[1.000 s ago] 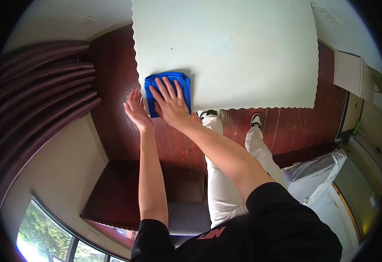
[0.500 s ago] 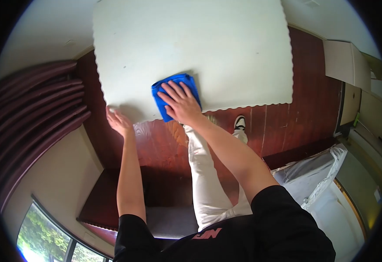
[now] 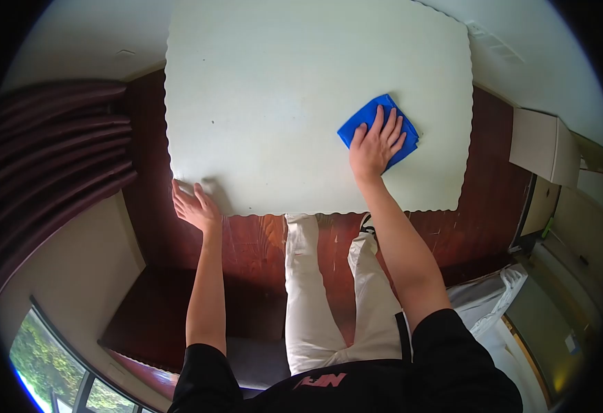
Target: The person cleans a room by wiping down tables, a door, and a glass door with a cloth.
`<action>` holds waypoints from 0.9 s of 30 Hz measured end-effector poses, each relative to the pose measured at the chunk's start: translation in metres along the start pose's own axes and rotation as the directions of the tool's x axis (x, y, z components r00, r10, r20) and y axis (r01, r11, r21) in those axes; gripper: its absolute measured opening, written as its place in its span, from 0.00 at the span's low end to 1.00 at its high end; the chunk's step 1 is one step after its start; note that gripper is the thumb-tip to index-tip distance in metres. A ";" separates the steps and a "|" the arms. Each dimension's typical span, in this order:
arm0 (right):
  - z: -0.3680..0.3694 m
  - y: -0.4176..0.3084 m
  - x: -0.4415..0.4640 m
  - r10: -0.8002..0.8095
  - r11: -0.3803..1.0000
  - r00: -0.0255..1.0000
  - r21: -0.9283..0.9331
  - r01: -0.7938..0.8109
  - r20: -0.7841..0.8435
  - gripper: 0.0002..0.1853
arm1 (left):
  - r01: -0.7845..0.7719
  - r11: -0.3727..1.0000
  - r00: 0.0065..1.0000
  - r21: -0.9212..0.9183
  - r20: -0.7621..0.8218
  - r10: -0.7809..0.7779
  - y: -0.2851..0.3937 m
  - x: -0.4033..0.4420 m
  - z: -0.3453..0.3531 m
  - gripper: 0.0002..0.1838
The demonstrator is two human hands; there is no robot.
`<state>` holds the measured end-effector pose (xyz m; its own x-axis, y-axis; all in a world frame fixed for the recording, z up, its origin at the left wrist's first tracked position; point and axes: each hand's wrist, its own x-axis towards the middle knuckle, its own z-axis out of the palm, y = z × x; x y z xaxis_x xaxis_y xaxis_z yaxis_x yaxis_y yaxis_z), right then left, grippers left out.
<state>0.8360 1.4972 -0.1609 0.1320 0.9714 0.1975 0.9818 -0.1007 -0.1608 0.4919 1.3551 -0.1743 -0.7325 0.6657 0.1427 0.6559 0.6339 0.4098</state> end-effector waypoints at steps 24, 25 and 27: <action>-0.008 -0.228 -0.086 -0.841 0.514 0.523 0.497 0.699 0.135 0.30 | -0.019 0.923 0.969 -0.384 0.219 0.111 -0.017 -0.009 -0.045 0.29; -0.015 -0.203 -0.091 -0.855 0.497 0.496 0.510 0.702 0.150 0.29 | -0.049 0.931 0.968 -0.362 0.211 0.133 -0.012 -0.018 -0.048 0.29; -0.025 -0.147 -0.099 -0.842 0.515 0.521 0.502 0.695 0.142 0.28 | -0.060 0.940 0.961 -0.336 0.234 0.145 -0.001 -0.044 -0.052 0.30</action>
<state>0.6821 1.4107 -0.1323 -0.7770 0.6214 0.1010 0.5288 0.7313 -0.4308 0.5138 1.3047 -0.1339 -0.5664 0.8240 -0.0137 0.5993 0.4232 0.6795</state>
